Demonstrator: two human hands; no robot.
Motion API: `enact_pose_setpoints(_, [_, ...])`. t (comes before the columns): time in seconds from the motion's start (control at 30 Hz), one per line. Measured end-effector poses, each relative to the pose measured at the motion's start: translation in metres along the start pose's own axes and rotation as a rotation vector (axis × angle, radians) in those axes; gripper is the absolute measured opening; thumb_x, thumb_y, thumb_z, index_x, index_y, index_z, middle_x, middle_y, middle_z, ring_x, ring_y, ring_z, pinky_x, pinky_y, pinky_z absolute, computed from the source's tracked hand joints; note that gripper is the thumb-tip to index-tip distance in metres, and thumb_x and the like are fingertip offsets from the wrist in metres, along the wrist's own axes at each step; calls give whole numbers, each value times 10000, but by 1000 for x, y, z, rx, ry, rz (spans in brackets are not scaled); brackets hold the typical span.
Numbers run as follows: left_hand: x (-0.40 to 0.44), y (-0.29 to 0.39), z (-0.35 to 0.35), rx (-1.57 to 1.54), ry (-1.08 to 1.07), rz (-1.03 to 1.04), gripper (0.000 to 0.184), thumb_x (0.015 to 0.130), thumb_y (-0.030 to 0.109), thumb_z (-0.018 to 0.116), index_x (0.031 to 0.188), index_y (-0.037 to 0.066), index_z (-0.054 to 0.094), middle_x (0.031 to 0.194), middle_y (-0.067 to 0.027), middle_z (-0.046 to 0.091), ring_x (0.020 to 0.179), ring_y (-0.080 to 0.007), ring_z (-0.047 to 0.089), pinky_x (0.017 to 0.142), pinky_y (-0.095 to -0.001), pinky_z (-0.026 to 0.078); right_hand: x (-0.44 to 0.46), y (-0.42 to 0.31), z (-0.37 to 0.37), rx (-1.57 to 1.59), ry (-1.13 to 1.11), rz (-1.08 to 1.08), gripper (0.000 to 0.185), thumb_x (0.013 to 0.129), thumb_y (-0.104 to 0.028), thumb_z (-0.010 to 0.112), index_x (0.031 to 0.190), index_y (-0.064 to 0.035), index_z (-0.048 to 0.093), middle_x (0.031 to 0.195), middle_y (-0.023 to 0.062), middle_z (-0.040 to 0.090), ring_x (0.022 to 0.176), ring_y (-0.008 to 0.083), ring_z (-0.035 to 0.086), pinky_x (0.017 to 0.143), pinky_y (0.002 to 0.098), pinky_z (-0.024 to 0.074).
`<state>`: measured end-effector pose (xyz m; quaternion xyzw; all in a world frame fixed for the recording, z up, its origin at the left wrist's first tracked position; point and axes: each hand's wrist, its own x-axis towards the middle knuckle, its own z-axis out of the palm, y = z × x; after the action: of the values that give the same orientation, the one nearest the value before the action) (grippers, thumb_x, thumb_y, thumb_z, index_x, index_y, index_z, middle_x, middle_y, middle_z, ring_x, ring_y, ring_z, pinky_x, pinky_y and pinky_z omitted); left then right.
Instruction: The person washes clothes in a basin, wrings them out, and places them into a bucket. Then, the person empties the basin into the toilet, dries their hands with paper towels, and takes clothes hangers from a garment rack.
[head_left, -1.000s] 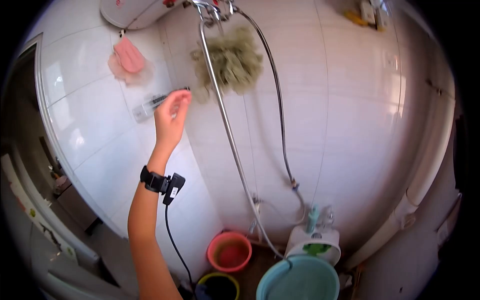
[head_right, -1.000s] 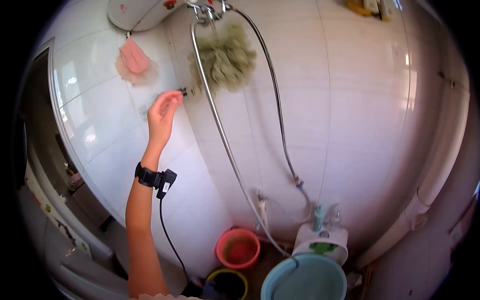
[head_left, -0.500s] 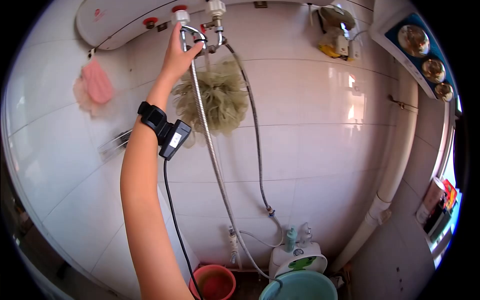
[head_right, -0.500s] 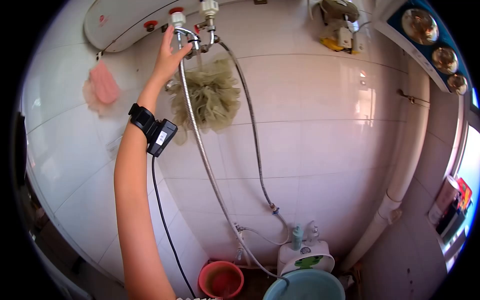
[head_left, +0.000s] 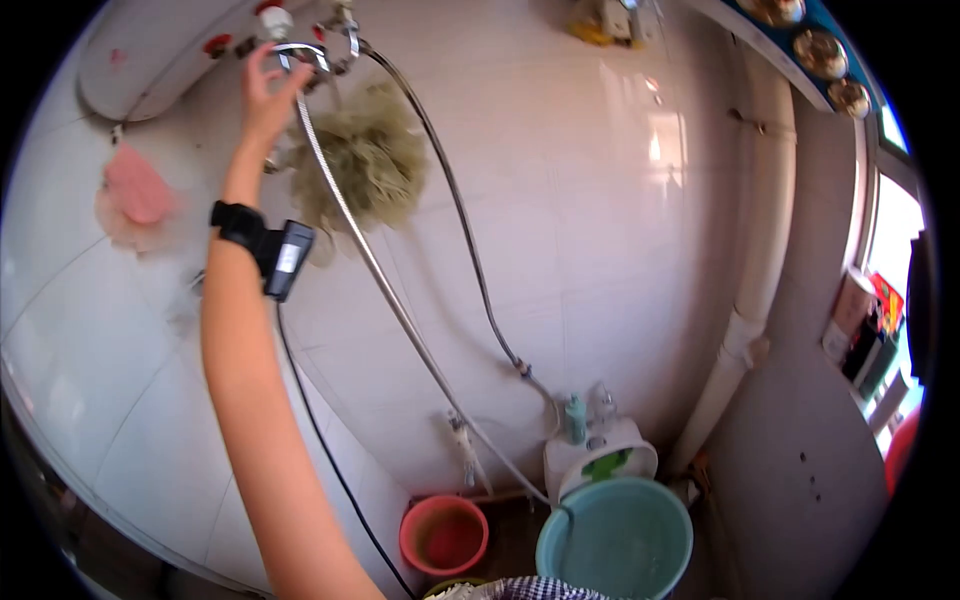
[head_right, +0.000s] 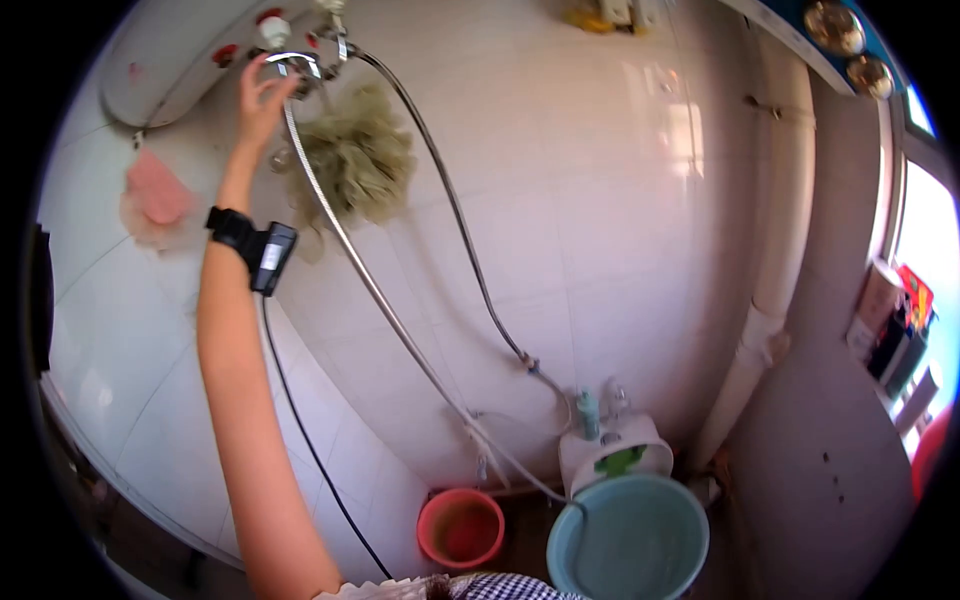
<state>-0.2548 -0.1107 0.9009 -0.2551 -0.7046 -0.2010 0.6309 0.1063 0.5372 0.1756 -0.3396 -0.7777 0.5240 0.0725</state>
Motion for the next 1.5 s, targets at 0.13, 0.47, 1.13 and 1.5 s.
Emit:
enact_pose_setpoints(0.13, [-41,14,-2,181,176,207,598,806,264,624,1278,43,331,1312,-84,315,1162,-179,371,1006,-322,240,-5,-6,18,-9,-48,-123,127,794,-103,569,715,-12,528,593,29,489,553,86,454,515,249,394])
enact_pose_setpoints(0.47, [-441,281,94,-438,-992,-188,324,710,50,585,1032,65,555,1062,-113,546,1065,-320,480,922,-399,376,16,-106,30,-198,-408,-189,145,823,-105,544,902,17,551,779,84,594,737,137,574,662,271,459])
enact_pose_setpoints(1.13, [-941,427,186,-356,-2154,-955,590,729,259,603,1262,120,391,1247,-116,438,1172,-317,384,954,-427,349,110,253,307,-211,-64,867,475,760,-268,606,1064,34,400,949,190,522,912,316,501,787,386,424])
enact_pose_setpoints(1.5, [-968,439,199,-592,-2327,-995,389,783,308,579,1111,122,486,1028,-143,578,1018,-295,535,830,-464,398,112,178,329,277,-330,1075,189,879,-198,462,910,-12,457,709,87,490,618,229,500,606,372,462])
